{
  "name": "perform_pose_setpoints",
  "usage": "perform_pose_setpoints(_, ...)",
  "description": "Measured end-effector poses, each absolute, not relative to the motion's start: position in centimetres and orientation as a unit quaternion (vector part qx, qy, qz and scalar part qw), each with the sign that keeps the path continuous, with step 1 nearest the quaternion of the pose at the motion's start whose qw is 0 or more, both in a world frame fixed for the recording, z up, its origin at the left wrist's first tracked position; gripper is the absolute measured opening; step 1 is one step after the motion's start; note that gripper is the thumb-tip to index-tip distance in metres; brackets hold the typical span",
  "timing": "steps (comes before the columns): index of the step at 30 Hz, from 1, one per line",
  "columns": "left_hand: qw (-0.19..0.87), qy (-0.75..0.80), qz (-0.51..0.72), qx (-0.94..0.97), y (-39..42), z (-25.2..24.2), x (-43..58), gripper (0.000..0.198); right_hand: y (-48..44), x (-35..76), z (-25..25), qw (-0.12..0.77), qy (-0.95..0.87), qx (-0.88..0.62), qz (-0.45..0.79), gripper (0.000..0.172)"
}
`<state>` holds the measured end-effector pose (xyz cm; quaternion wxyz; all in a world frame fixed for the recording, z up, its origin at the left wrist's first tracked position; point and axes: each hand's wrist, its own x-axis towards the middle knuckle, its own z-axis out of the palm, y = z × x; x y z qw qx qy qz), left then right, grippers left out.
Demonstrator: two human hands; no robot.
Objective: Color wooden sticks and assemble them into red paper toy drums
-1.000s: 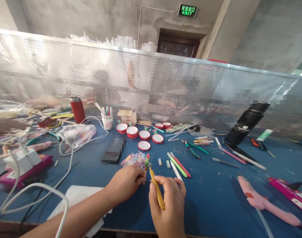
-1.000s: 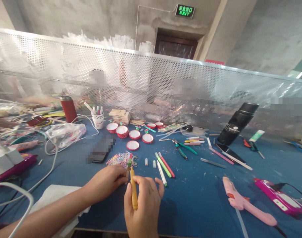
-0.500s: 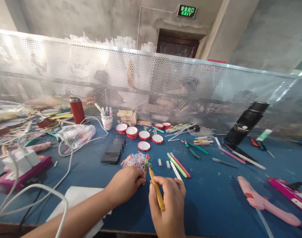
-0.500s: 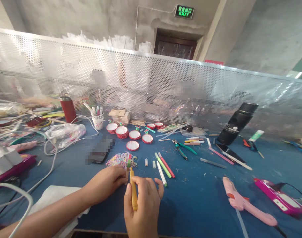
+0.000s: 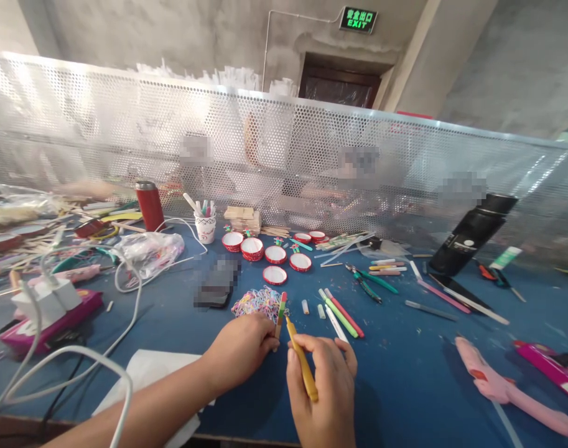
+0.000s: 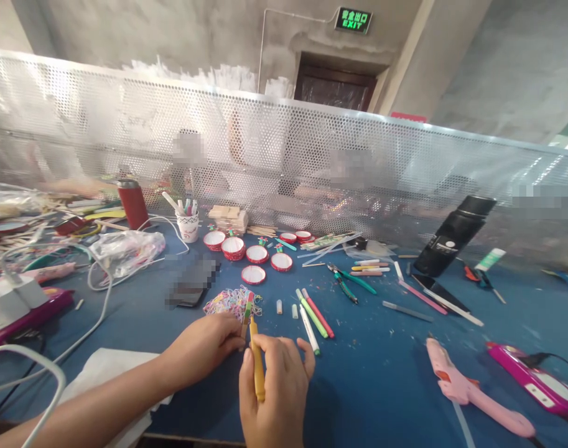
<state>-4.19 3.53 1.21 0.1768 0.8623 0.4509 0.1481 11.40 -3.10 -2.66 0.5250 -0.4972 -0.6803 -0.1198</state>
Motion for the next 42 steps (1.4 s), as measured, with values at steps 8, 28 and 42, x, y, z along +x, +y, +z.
perform_pose_setpoints(8,0.171,0.444,0.152,0.867,3.51,0.88,-4.33,0.023,-3.07,11.38,-2.65,0.521,-0.681,-0.502,-0.115,0.009)
perform_pose_setpoints(28,0.165,0.449,0.156,0.864,3.54,0.82,-4.30,0.017,-3.08,11.35,-2.79,0.527,-0.677,-0.500,-0.117,0.009)
perform_pose_setpoints(42,0.195,0.469,0.155,0.847,3.46,1.28,-4.21,0.019,-3.12,11.20,-2.73,0.544,-0.661,-0.505,-0.107,0.006)
